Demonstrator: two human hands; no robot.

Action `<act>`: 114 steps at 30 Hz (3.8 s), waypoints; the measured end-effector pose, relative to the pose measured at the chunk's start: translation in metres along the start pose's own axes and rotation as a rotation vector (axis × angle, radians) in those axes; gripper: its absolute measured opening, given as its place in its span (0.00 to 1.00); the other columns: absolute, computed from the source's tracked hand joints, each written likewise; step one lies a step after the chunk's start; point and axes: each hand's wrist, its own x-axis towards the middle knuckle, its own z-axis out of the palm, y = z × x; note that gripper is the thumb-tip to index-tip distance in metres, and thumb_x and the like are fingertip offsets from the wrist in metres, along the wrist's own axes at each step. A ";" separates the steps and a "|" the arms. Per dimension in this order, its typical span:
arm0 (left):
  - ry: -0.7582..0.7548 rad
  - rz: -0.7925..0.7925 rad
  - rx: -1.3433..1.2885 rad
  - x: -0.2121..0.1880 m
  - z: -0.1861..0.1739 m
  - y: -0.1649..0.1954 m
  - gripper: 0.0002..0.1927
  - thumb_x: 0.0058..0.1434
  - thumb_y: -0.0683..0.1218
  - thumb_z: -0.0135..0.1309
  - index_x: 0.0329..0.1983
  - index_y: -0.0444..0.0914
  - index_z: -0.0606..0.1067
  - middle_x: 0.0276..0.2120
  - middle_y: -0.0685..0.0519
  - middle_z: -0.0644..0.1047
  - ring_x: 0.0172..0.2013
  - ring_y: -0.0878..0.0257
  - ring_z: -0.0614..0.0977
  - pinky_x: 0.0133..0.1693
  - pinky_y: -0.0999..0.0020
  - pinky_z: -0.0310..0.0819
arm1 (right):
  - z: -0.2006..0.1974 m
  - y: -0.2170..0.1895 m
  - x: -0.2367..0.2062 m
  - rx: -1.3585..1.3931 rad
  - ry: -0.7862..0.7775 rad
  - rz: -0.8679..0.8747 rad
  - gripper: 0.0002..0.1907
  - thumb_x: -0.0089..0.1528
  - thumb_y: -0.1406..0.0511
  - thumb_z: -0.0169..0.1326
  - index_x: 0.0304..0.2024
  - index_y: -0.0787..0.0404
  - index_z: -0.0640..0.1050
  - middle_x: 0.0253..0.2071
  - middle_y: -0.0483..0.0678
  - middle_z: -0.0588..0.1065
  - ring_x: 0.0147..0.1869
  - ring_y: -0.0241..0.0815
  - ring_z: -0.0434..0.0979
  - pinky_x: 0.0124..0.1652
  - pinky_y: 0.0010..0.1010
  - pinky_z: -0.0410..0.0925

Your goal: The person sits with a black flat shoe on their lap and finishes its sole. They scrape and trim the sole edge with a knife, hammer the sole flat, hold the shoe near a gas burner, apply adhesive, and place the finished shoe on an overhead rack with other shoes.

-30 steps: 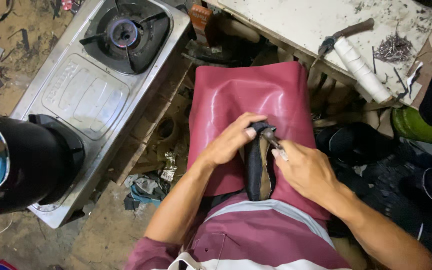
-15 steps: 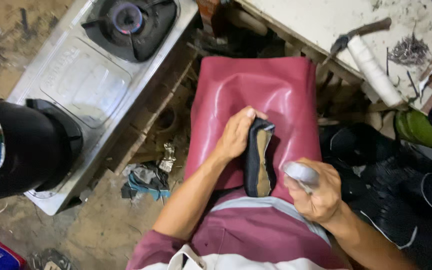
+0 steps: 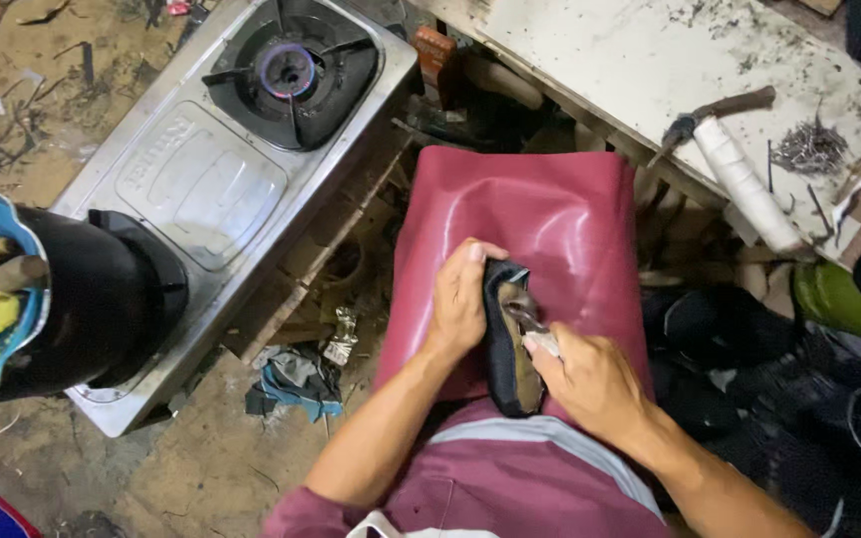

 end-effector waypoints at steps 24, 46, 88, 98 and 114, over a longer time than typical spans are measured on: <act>-0.045 0.605 0.355 -0.023 -0.040 0.031 0.15 0.76 0.48 0.42 0.54 0.33 0.73 0.47 0.44 0.72 0.48 0.51 0.76 0.53 0.60 0.73 | -0.075 0.001 0.063 0.840 -0.814 0.221 0.23 0.62 0.67 0.52 0.55 0.74 0.83 0.43 0.58 0.86 0.35 0.39 0.73 0.34 0.32 0.67; -0.023 0.420 0.575 -0.032 -0.046 0.087 0.14 0.71 0.40 0.49 0.57 0.30 0.73 0.53 0.40 0.76 0.54 0.45 0.78 0.57 0.56 0.73 | -0.048 -0.047 0.030 -0.217 0.020 -0.518 0.29 0.56 0.69 0.58 0.60 0.69 0.72 0.38 0.55 0.72 0.26 0.54 0.78 0.26 0.41 0.72; -0.081 0.411 0.636 -0.067 -0.025 0.069 0.17 0.62 0.34 0.55 0.55 0.30 0.75 0.53 0.41 0.79 0.56 0.43 0.79 0.59 0.56 0.75 | 0.022 -0.034 -0.037 0.071 -0.036 -0.095 0.31 0.58 0.70 0.52 0.64 0.73 0.65 0.42 0.63 0.73 0.40 0.64 0.77 0.38 0.48 0.70; -0.166 0.406 0.689 -0.065 -0.038 0.072 0.18 0.61 0.34 0.54 0.55 0.31 0.75 0.55 0.40 0.78 0.58 0.42 0.77 0.62 0.53 0.72 | 0.034 -0.033 -0.043 0.305 -0.099 -0.021 0.23 0.62 0.68 0.51 0.59 0.69 0.70 0.40 0.59 0.75 0.39 0.61 0.79 0.37 0.47 0.71; -0.052 0.097 0.187 -0.026 -0.094 0.043 0.16 0.76 0.42 0.42 0.61 0.33 0.76 0.54 0.47 0.82 0.53 0.61 0.82 0.56 0.66 0.76 | -0.044 0.004 -0.047 -0.115 -0.287 -0.252 0.24 0.55 0.63 0.57 0.53 0.65 0.75 0.40 0.55 0.76 0.44 0.56 0.77 0.44 0.43 0.70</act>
